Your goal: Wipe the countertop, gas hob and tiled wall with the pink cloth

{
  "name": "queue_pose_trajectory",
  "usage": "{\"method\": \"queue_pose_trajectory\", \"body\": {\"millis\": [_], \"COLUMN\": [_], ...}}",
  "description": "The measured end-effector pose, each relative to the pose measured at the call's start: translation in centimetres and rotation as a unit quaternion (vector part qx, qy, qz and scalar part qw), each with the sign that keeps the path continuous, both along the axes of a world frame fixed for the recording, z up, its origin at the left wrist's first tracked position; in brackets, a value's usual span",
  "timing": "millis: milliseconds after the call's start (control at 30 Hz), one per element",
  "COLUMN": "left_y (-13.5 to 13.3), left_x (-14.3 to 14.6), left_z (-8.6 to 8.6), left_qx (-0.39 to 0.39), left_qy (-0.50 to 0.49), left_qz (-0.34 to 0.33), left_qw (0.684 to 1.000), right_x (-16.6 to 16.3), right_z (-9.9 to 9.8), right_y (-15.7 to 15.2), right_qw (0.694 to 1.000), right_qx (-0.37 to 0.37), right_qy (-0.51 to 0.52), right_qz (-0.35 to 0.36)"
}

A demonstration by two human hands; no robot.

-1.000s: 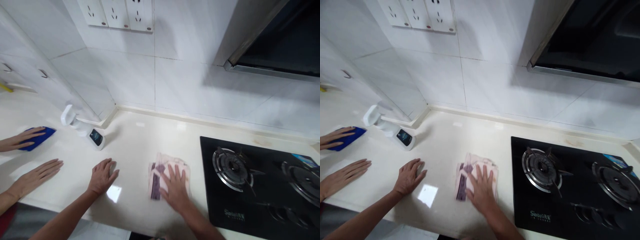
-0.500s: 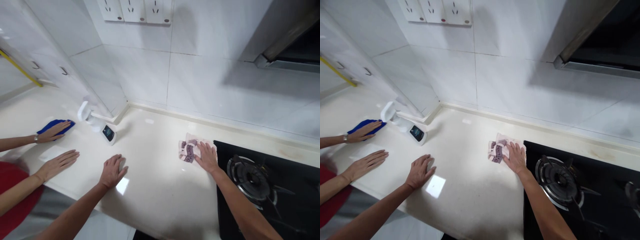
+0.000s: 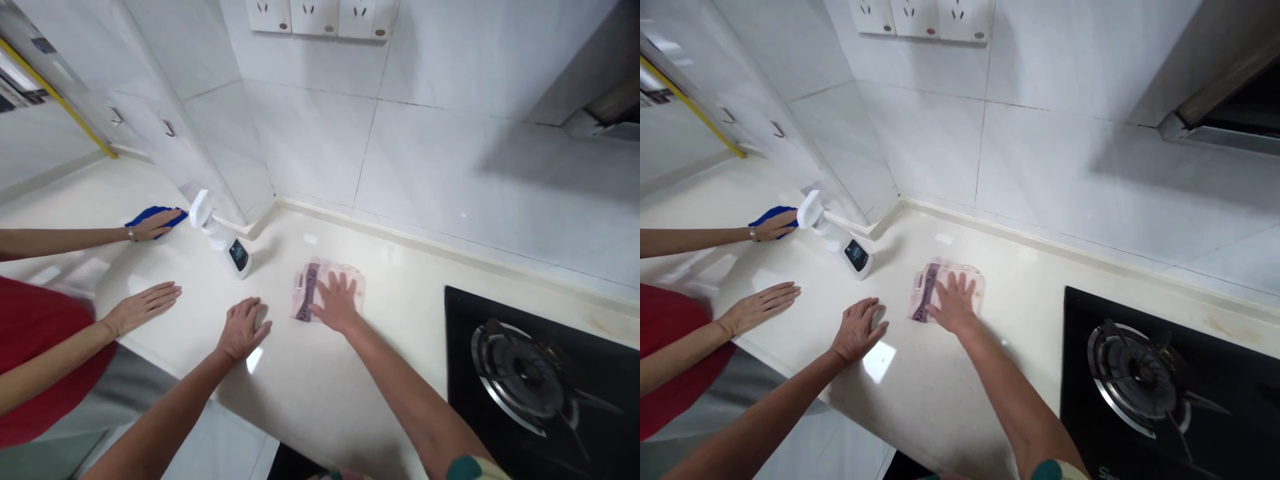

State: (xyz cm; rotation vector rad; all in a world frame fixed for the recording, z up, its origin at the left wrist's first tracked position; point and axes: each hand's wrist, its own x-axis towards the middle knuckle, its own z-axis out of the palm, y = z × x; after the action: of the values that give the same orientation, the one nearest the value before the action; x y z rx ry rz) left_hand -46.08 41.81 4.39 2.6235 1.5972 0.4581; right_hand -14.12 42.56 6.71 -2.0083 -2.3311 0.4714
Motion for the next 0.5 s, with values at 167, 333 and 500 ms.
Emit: {"method": "queue_pose_trajectory", "body": {"millis": [167,333,500], "left_y": [0.3,0.6,0.9], "left_x": [-0.1,-0.2,-0.2], "left_z": [0.0,-0.1,0.0], "left_qx": [0.000,0.000,-0.013], "left_qy": [0.006,0.003,0.001], "left_qz": [0.001,0.006,0.005], "left_qw": [1.000,1.000,1.000], "right_x": [-4.2,1.0,8.2], "right_z": [0.2,-1.9,-3.6], "right_y": [-5.1,-17.9,-21.5], "right_qw": [0.988,0.973,0.977], "right_qx": [0.077,0.153,0.195], "right_qy": [0.055,0.117,0.087], "right_qz": [0.121,0.128,-0.010]}}
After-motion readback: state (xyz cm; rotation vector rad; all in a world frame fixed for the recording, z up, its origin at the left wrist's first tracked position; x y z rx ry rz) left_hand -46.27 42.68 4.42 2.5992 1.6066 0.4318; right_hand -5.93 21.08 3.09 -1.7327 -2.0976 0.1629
